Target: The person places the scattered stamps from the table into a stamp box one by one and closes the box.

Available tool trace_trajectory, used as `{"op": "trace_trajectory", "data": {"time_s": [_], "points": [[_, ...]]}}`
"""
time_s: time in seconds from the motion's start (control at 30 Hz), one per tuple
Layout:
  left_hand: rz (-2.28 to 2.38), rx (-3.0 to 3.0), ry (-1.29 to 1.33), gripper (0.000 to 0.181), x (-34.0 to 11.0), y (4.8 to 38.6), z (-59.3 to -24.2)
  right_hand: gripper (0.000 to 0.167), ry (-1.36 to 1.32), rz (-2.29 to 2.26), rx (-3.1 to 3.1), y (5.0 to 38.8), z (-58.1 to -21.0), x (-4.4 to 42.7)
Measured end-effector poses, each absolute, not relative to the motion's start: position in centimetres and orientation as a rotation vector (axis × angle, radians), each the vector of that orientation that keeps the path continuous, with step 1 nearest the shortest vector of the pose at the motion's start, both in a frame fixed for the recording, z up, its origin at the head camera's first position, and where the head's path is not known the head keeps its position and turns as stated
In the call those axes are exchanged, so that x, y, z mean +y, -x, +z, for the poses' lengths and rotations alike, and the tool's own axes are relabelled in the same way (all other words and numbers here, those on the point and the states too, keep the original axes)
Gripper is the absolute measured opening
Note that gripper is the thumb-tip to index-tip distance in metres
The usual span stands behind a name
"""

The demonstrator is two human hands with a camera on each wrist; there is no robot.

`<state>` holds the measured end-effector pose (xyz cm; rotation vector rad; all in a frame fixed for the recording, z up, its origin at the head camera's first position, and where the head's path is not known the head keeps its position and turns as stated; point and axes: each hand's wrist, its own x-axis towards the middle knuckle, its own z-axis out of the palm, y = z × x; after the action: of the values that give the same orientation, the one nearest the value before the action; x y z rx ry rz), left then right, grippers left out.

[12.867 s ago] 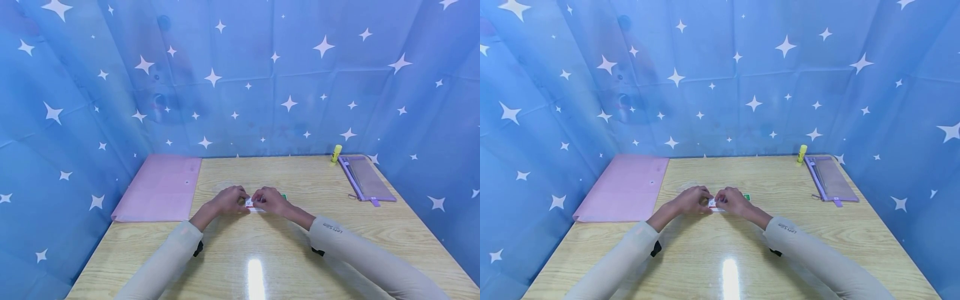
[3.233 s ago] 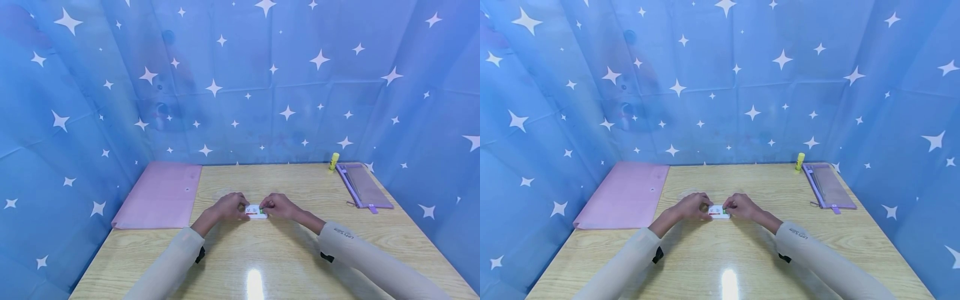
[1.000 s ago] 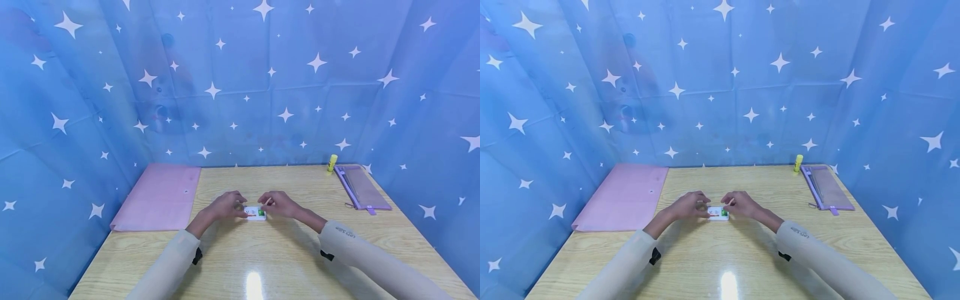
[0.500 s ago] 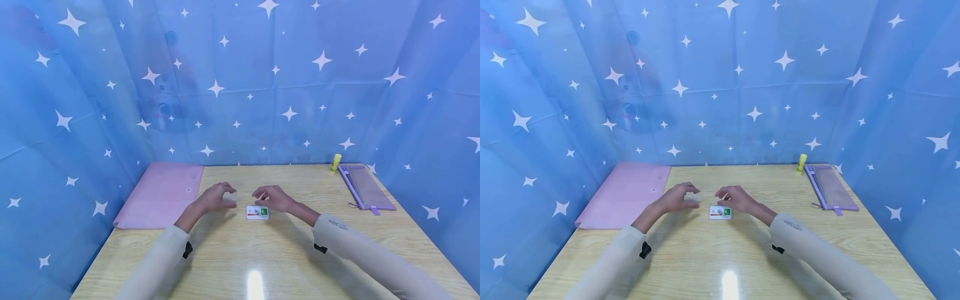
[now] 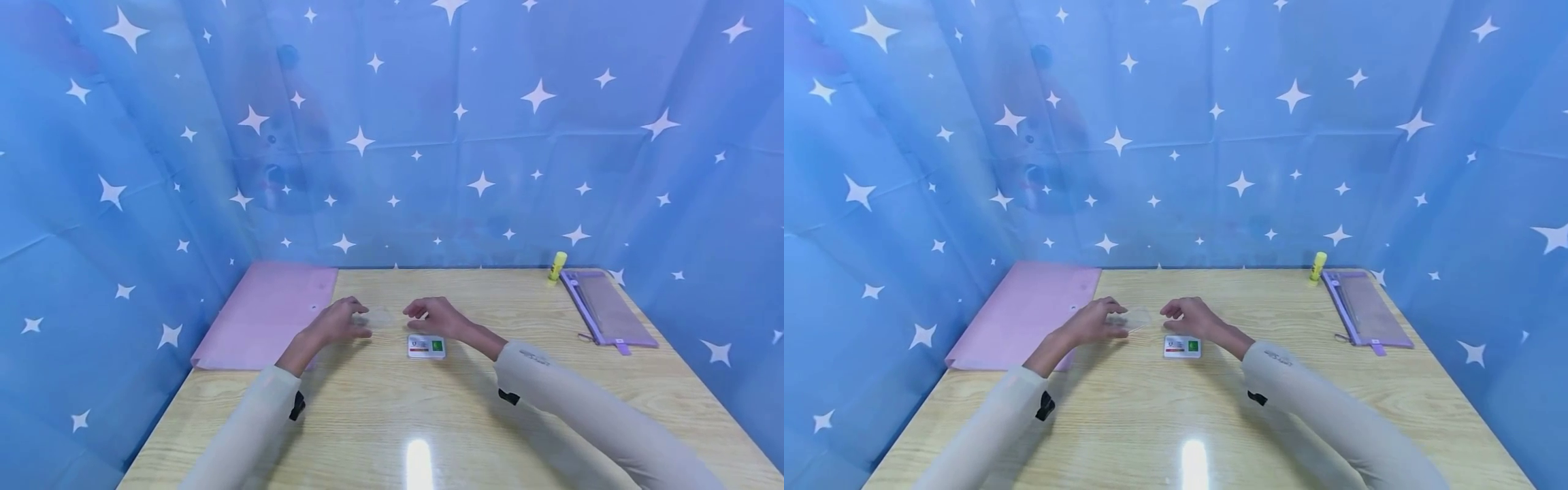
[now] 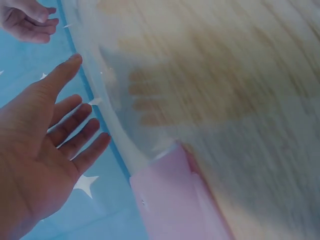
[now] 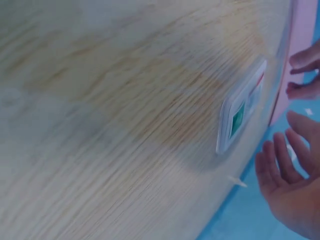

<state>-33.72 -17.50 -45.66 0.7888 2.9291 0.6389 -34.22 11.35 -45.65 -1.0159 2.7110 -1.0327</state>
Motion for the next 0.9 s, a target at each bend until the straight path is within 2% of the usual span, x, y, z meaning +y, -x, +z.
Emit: {"op": "trace_trajectory", "data": {"time_s": [0.37, 0.9], "points": [[0.574, 2.945, -0.625, 0.064, -17.7, 33.8, -46.8, 0.03, 0.984, -1.048, 2.69, 35.4, -46.4, 10.1], [0.466, 2.933, -0.693, 0.046, -17.3, 34.0, -46.9, 0.03, 0.929, -0.994, 2.704, 35.9, -47.0, 8.9]]}}
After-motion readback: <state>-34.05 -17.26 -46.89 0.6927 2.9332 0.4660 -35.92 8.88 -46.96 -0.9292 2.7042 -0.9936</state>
